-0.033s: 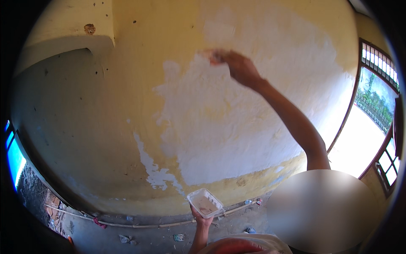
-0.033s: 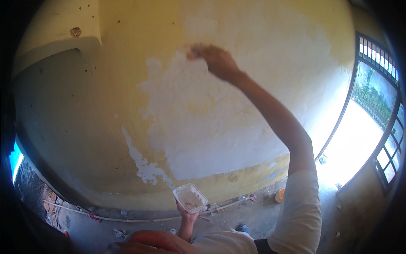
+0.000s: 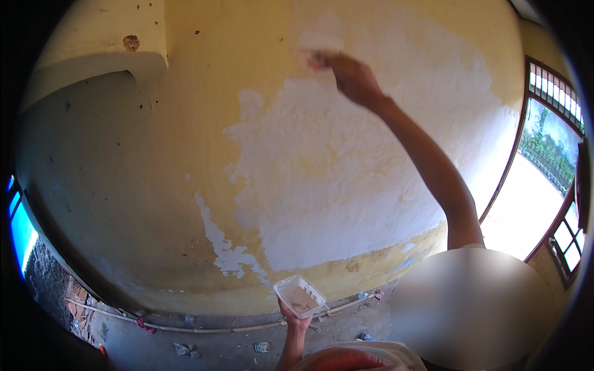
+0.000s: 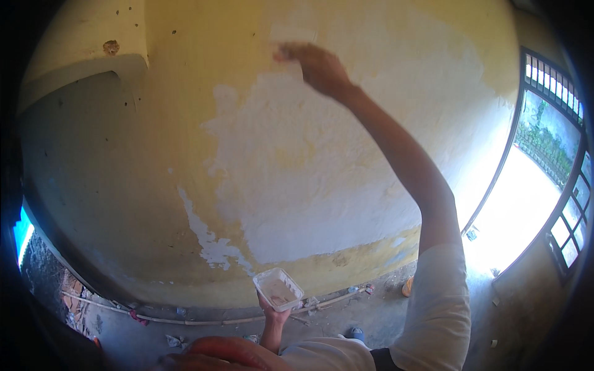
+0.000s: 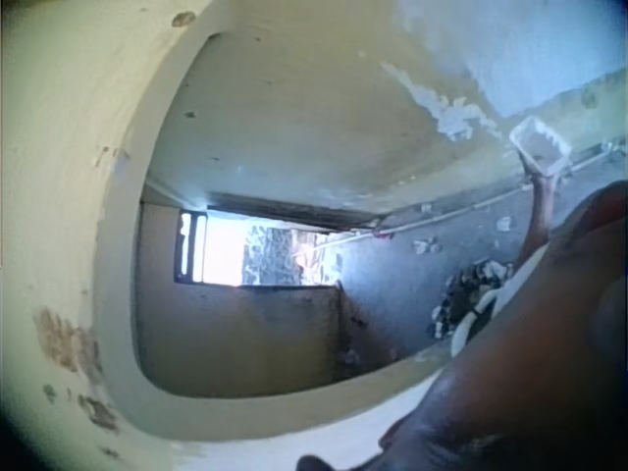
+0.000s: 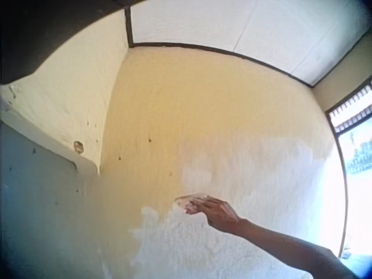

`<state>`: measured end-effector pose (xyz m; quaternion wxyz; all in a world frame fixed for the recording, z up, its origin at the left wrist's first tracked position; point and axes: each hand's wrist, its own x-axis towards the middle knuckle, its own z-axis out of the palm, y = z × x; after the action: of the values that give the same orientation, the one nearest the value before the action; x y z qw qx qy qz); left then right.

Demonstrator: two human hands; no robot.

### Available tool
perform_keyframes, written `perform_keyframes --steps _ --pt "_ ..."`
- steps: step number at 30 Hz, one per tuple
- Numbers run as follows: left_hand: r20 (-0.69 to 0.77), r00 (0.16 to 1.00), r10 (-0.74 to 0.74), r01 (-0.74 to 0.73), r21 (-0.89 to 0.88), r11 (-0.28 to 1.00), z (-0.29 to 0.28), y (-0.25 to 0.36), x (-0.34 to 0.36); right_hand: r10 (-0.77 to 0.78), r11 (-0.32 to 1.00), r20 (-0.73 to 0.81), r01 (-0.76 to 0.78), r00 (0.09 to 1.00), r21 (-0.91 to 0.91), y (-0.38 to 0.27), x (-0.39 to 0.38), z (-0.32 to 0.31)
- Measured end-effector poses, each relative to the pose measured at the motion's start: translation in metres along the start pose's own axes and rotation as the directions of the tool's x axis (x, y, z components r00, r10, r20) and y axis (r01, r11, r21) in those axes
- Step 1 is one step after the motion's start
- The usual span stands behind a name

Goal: The person applies spackle to a wall using a scraper, dipping the scraper into a small container of spackle between applications.

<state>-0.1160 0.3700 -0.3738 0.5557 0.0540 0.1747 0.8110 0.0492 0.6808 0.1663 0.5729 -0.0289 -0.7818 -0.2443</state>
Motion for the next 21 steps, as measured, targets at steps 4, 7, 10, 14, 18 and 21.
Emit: perform_keyframes --steps 4,7,10,14,18,21 --pt "-0.017 0.999 0.034 -0.033 0.052 0.998 0.016 -0.006 0.003 -0.128 0.976 -0.177 0.093 0.976 -0.195 0.082 0.1 -0.014" --pt "-0.028 0.998 0.062 -0.062 -0.002 0.998 0.025 -0.009 0.002 -0.052 0.974 -0.179 0.01 0.982 -0.227 0.095 0.153 -0.024" --pt "-0.037 0.994 0.1 -0.1 0.006 0.995 0.017 -0.003 -0.003 0.23 0.919 0.012 -0.213 0.973 -0.332 0.071 0.125 0.009" --pt "-0.039 0.996 0.084 -0.084 0.004 0.996 0.018 0.002 -0.006 0.259 0.944 0.108 -0.228 0.96 -0.24 0.037 0.008 0.06" --pt "-0.031 0.995 0.096 -0.095 0.018 0.995 0.02 0.0 -0.004 0.184 0.981 0.278 -0.157 0.943 -0.115 -0.032 -0.107 0.083" --pt "-0.013 0.998 0.061 -0.061 0.015 0.998 0.034 -0.005 -0.001 0.103 0.988 0.282 -0.065 0.954 -0.138 -0.055 -0.16 0.084"
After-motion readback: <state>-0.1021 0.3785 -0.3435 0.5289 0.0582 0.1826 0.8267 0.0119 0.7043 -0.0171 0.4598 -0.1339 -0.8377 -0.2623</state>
